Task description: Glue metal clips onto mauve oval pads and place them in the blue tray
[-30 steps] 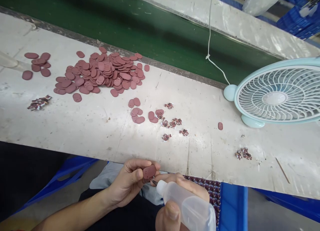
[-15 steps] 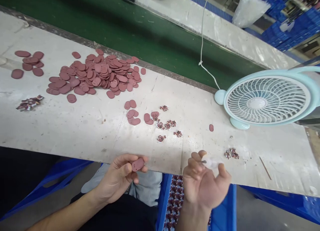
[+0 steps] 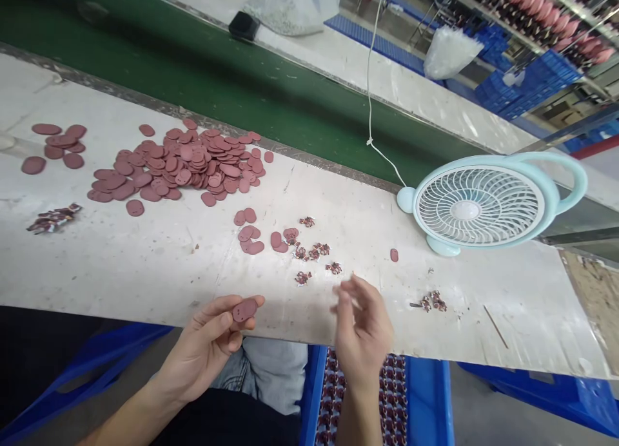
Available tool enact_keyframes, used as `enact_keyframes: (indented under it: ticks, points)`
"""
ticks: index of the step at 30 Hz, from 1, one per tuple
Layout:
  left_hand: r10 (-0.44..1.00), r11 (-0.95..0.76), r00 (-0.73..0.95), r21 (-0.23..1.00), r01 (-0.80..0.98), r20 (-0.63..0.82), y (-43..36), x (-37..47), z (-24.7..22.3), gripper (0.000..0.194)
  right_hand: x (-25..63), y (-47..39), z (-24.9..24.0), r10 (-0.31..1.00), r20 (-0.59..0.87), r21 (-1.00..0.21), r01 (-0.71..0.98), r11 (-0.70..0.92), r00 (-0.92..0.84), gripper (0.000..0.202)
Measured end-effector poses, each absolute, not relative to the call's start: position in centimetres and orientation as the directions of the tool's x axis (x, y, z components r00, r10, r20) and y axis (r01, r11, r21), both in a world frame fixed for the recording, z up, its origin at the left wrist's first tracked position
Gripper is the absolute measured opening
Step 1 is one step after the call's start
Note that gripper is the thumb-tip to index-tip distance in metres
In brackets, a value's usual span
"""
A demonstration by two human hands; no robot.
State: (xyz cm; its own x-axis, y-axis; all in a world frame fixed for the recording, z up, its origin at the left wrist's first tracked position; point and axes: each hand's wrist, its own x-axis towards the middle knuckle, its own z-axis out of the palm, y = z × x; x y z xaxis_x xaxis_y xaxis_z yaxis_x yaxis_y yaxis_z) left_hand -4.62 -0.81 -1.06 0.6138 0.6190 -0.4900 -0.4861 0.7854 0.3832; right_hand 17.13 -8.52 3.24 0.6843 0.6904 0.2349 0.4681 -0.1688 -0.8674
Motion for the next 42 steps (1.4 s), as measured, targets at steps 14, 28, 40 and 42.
enact_keyframes:
  ticks: [14, 28, 40, 42]
  points:
    - [0.563, 0.815, 0.677, 0.453, -0.361, -0.474, -1.3, -4.3, -0.7, 0.015, 16.1, -9.1, 3.8, 0.782, -0.010, -0.720, 0.538, -0.438, 0.624, 0.015]
    - [0.600, 0.732, 0.712, 0.609, -0.305, -0.365, -1.7, -3.9, -0.8, 0.011, 10.5, -10.2, 5.0, 0.825, -0.413, -0.908, -0.109, -0.404, 0.385, 0.018]
    - [0.620, 0.726, 0.693, 0.603, -0.330, -0.367, -2.0, -3.5, -0.5, 0.005, 10.6, -10.2, 4.9, 0.831, -0.421, -0.906, -0.127, -0.404, 0.363, 0.017]
    - [0.640, 0.721, 0.667, 0.599, -0.349, -0.382, -2.2, -3.3, -0.4, 0.006, 10.5, -9.9, 4.8, 0.827, -0.430, -0.903, -0.165, -0.397, 0.362, 0.015]
